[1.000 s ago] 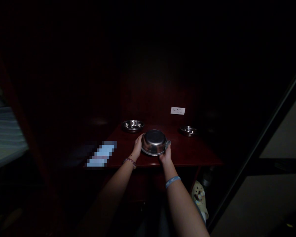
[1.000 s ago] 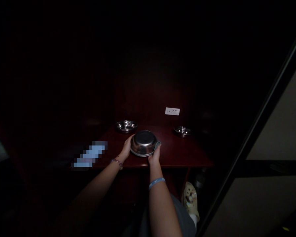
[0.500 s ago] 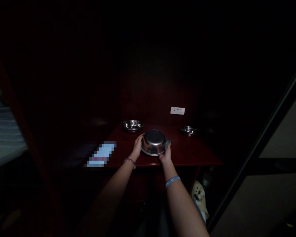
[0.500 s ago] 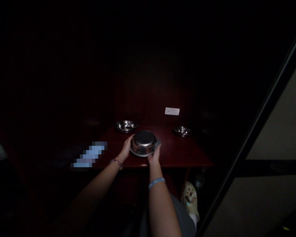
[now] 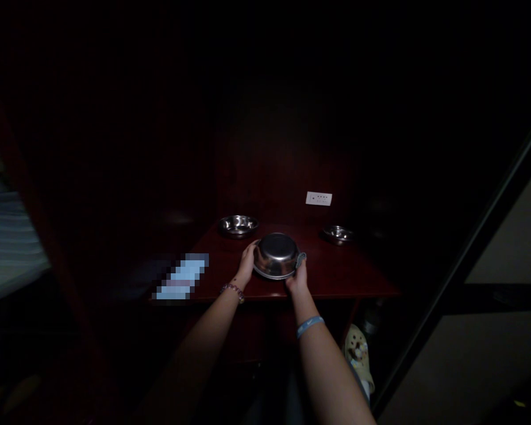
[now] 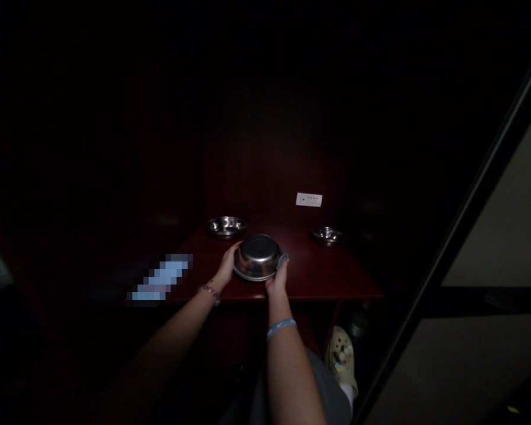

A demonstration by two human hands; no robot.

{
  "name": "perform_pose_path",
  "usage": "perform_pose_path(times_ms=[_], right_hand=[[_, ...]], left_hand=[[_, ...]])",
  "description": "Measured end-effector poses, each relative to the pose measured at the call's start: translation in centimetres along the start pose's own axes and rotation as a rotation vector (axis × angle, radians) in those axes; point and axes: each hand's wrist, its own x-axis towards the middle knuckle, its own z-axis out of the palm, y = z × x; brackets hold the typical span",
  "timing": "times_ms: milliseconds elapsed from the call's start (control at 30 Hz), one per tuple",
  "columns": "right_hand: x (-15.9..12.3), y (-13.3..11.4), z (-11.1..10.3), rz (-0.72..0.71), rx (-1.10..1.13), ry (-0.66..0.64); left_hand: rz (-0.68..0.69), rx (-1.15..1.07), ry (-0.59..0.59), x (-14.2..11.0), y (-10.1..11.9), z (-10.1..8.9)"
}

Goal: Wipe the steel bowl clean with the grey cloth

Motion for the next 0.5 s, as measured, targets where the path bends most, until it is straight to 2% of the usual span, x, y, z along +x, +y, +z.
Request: perform_pose_path(times_ms=[333,500], right_hand=[[0.46,0.33,-0.37,-0.06,-0.087,-0.046],[0.43,0.31,-0.31,-0.056,-0.084,-0.023]], left_hand=[[0.046,0.017,-0.003,0.04,-0.1,0.09],[0.054,0.033,-0.016,-0.01,-0.05,0.08]])
